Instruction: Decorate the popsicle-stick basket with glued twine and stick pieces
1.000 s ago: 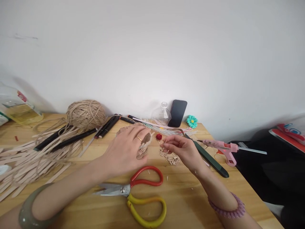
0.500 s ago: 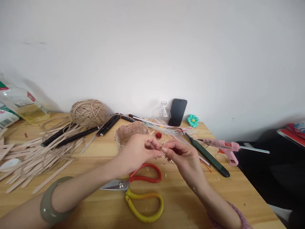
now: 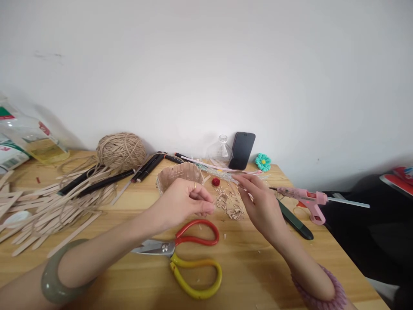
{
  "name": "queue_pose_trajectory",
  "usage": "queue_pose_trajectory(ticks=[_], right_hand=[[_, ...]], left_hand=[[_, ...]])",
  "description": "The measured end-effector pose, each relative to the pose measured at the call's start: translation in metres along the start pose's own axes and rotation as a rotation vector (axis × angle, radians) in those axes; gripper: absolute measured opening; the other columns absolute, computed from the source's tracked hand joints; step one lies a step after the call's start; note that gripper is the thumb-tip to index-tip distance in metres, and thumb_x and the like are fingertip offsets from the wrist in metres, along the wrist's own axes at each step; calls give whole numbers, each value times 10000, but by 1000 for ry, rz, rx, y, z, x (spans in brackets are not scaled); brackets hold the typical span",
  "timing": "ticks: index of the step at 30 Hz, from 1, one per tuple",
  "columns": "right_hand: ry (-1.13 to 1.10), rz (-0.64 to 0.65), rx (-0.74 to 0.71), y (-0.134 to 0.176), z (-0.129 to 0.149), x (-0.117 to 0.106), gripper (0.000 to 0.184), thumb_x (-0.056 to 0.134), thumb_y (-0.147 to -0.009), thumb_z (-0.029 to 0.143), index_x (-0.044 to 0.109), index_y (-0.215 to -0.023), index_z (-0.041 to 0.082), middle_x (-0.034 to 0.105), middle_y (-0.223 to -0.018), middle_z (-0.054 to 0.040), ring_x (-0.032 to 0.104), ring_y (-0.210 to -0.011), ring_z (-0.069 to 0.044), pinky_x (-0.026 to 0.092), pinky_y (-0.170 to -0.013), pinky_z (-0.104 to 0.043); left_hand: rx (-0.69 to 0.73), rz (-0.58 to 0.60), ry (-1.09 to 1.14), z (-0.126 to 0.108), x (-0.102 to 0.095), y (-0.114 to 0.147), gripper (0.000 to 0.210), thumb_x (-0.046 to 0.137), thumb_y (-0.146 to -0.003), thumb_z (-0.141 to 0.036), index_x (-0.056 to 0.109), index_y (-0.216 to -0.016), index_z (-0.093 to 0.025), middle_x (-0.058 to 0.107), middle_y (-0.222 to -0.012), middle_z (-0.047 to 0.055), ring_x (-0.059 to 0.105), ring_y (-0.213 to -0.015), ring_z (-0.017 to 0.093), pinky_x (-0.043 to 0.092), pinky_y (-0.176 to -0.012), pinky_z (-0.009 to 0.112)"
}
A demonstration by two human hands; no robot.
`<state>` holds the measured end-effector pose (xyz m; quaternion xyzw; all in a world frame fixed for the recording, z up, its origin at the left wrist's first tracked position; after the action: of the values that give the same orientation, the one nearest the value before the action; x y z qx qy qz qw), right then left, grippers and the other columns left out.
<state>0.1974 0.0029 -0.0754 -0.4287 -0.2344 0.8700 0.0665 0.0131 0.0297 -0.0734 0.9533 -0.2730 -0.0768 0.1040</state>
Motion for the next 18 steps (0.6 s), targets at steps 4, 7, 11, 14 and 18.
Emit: queue_pose_trajectory(ticks=[4, 7, 11, 14, 18], right_hand=[[133, -63, -265, 6, 25, 1, 304, 493, -896, 150, 554, -1185, 219, 617, -1049, -115, 606, -892, -223, 501, -734, -353], [207, -46, -454, 9, 45, 1, 260, 496, -882, 80, 586, -1092, 203, 654, -939, -102, 611, -846, -217, 506, -709, -341], [263, 4, -614, 9, 55, -3, 245, 426, -898, 44, 579, -1061, 147, 666, -882, -122, 604, -794, -214, 513, -686, -342], [339, 45, -711, 9, 56, -3, 277, 344, -923, 48, 561, -1085, 108, 674, -890, -140, 597, -796, -221, 520, -670, -351], [419, 1, -762, 9, 58, -1, 259, 337, -928, 49, 582, -1008, 61, 679, -841, -152, 578, -763, -231, 512, -633, -354]], left_hand=[[2, -22, -8, -1, 1, 1, 69, 703, -654, -240, 687, -687, -182, 720, -668, 12, 663, -676, 169, 494, -640, 267], [8, -31, -27, -1, 0, 2, 72, 701, -654, -234, 697, -701, -180, 732, -694, 18, 674, -707, 184, 504, -654, 274], [10, -7, -61, -1, -2, 4, 81, 677, -676, -239, 703, -719, -175, 737, -726, 18, 672, -723, 176, 503, -671, 263], [3, 29, -60, -1, -3, 6, 74, 662, -687, -231, 695, -710, -169, 727, -705, 9, 657, -697, 161, 495, -664, 253], [-31, 60, 14, 0, -3, 7, 49, 660, -686, -214, 673, -687, -166, 693, -618, -16, 626, -601, 132, 484, -611, 237]])
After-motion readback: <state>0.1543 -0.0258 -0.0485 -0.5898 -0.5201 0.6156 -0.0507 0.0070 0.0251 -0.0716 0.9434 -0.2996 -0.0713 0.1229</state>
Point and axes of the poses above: each hand's wrist, its own y-axis away from the middle knuckle, its own x-axis out of the palm, z = x × y, the point moved 4 cm from there along -y, towards the middle knuckle
